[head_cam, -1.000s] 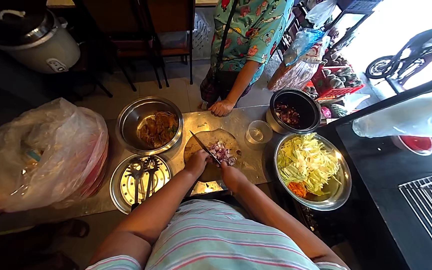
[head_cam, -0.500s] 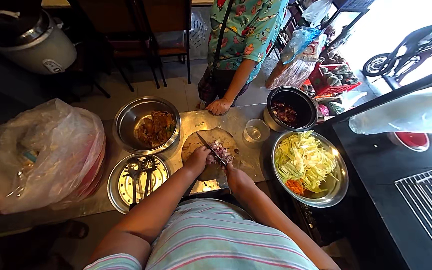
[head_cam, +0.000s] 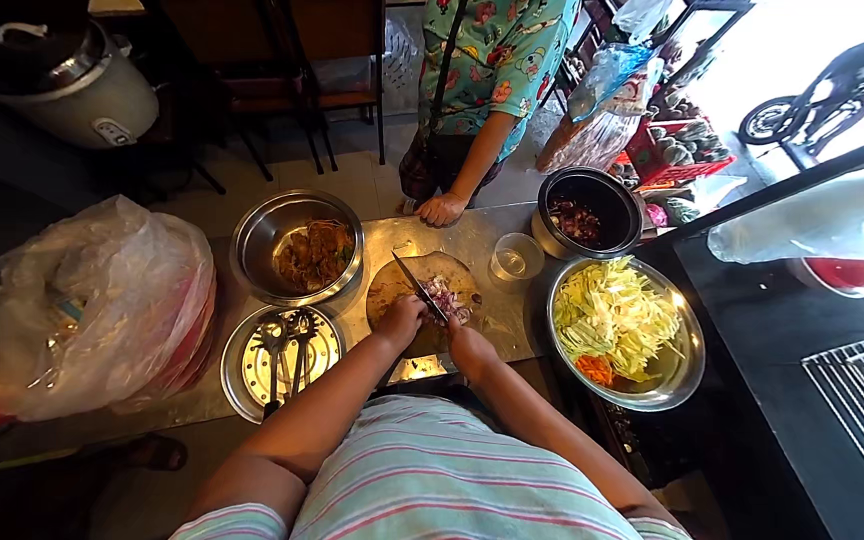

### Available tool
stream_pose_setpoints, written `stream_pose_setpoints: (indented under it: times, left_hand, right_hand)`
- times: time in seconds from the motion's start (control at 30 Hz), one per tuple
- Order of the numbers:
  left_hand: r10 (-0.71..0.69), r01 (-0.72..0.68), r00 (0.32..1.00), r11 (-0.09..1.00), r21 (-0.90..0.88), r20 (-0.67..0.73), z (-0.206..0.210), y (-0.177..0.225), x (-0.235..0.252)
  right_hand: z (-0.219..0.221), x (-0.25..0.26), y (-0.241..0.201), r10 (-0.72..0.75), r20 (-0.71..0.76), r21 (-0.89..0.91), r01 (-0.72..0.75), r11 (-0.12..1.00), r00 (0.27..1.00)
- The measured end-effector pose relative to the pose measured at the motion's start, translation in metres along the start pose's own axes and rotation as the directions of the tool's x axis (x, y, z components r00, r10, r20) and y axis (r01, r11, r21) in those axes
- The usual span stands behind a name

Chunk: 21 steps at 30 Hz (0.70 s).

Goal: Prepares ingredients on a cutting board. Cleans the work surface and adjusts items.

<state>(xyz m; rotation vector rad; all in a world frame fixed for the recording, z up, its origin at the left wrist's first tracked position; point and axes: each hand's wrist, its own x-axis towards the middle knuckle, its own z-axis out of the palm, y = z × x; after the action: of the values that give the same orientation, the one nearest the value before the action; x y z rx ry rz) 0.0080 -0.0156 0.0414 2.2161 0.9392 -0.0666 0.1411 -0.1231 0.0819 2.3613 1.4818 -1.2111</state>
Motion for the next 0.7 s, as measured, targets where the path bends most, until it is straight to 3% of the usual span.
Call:
stream_pose_setpoints:
  times: [0.1, 0.2, 0.43, 0.57, 0.7]
  left_hand:
    - [-0.009, 0.009, 1.000, 1.000, 0.013, -0.011, -0.001, 0.000, 0.001]
    - [-0.011, 0.011, 1.000, 1.000, 0.004, -0.016, 0.001, -0.001, 0.002]
    - [0.033, -0.033, 0.999, 0.999, 0.015, -0.017, 0.005, -0.002, 0.005]
    - [0.027, -0.026, 0.999, 0.998, 0.054, -0.023, -0.003, -0.004, 0.004]
    - [0.054, -0.055, 0.998, 0.993, 0.109, 0.012, -0.005, -0.003, 0.004]
  right_hand:
    - [-0.021, -0.023, -0.009, 0.040, 0.041, -0.107, -0.035, 0.994, 0.998]
    - [-0.014, -0.026, -0.004, 0.064, 0.066, -0.116, -0.056, 0.992, 0.996]
    - [0.019, 0.016, 0.006, 0.000, -0.023, -0.011, 0.000, 1.000, 1.000]
    - [0.010, 0.030, 0.021, -0.162, 0.079, 0.184, 0.146, 0.972, 0.984]
    - [0.011, 0.030, 0.030, -0.163, 0.108, 0.226, 0.135, 0.965, 0.981]
